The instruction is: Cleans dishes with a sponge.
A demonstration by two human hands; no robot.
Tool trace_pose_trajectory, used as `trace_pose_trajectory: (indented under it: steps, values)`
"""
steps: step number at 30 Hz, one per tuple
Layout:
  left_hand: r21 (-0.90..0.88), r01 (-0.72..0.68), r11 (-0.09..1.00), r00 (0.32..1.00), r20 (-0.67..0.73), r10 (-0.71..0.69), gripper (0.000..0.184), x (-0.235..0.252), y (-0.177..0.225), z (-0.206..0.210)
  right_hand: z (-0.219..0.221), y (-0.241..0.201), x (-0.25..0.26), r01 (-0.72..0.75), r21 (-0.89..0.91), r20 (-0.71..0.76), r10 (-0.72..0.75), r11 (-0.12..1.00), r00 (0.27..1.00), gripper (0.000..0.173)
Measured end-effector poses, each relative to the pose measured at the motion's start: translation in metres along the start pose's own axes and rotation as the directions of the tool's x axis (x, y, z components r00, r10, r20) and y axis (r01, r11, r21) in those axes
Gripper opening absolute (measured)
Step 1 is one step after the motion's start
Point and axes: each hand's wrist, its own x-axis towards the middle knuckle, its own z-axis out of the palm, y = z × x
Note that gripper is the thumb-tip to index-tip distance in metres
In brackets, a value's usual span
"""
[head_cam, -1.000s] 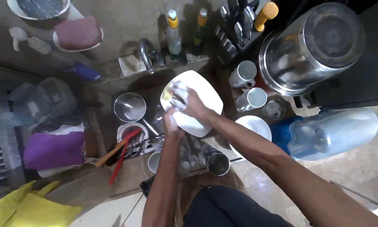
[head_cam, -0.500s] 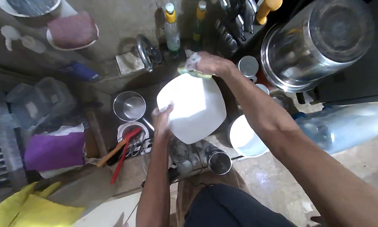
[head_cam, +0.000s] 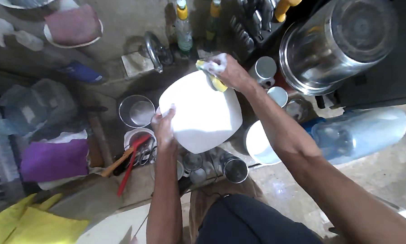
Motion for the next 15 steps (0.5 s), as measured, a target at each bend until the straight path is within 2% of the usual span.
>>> trace_pose_trajectory:
  steps: [2, 6, 9, 12, 14, 15]
  values:
    - [-0.036, -0.011, 0.999, 0.999, -0.032, 0.010, 0.028, -0.001, 0.002, -0.005, 0.000, 0.007, -0.008, -0.061, 0.097, -0.068, 0.068, 0.993, 0.995, 0.032]
    - [-0.121, -0.095, 0.988, 0.987, -0.139, 0.078, 0.028, -0.004, 0.013, -0.004, 0.018, 0.020, -0.035, -0.019, 0.313, -0.192, 0.083, 0.950, 0.978, 0.028]
    - [-0.202, -0.204, 0.958, 0.961, -0.229, 0.157, 0.033, -0.007, 0.019, 0.001, 0.040, 0.028, -0.060, -0.007, 0.498, -0.285, 0.172, 0.867, 0.943, 0.026]
    - [-0.171, -0.314, 0.934, 0.915, -0.317, 0.250, 0.036, -0.013, 0.017, 0.019, 0.061, 0.023, -0.070, 0.072, 0.710, -0.435, 0.356, 0.700, 0.827, 0.020]
    - [-0.185, -0.337, 0.923, 0.892, -0.376, 0.251, 0.040, -0.019, 0.013, 0.035, 0.072, 0.008, -0.073, 0.118, 0.813, -0.452, 0.490, 0.571, 0.745, 0.018]
    - [-0.203, -0.340, 0.918, 0.883, -0.404, 0.238, 0.043, -0.021, 0.013, 0.044, 0.078, 0.001, -0.078, 0.105, 0.849, -0.419, 0.540, 0.517, 0.730, 0.019]
